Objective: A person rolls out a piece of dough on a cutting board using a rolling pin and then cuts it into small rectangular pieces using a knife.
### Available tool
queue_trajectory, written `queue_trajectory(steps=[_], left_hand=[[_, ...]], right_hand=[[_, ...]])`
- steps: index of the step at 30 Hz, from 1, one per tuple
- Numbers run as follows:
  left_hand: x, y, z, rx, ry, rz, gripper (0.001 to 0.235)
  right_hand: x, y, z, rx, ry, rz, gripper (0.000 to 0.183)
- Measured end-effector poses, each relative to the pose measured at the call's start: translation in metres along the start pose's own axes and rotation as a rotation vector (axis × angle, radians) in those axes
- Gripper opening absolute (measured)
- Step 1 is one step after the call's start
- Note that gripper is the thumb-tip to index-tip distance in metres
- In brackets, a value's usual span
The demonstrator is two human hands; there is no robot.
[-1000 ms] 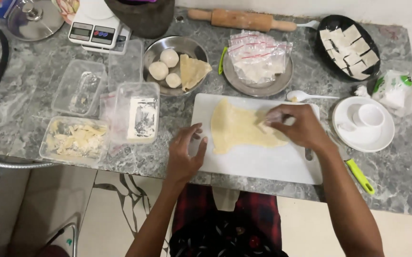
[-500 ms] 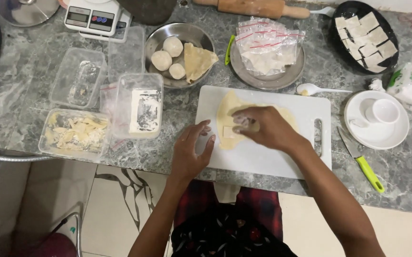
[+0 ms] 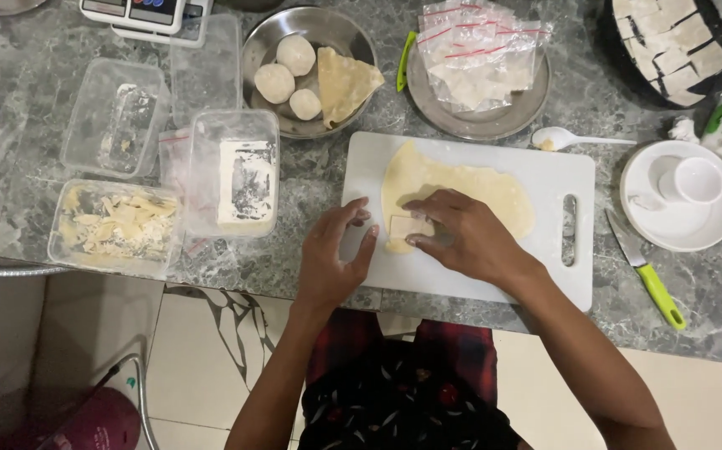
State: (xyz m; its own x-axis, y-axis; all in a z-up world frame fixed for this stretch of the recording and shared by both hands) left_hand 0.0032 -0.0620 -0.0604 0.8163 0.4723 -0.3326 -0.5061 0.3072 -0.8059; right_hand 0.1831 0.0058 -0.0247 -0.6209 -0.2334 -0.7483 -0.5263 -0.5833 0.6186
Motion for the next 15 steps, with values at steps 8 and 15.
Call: queue_trajectory(steps=[8, 15], left_hand=[[-0.0003, 0.0000, -0.0026, 0.054, 0.046, -0.008, 0.038], [0.0002, -0.0044, -0.0039, 0.106, 0.070, -0.005, 0.043]], right_hand=[[-0.0006, 0.0040, -0.0009, 0.008, -0.026, -0.028, 0.044], [0.0014, 0.0000, -0.0038, 0.003, -0.044, -0.010, 0.043]])
Point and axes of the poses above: each hand's wrist, its own z-axis towards the middle knuckle, its own x-axis out of the palm, y = z × x, the point moved 6 cm from there along z, towards the middle knuckle, and after that the axes turned 10 degrees about -y, right-handed, at the moved point
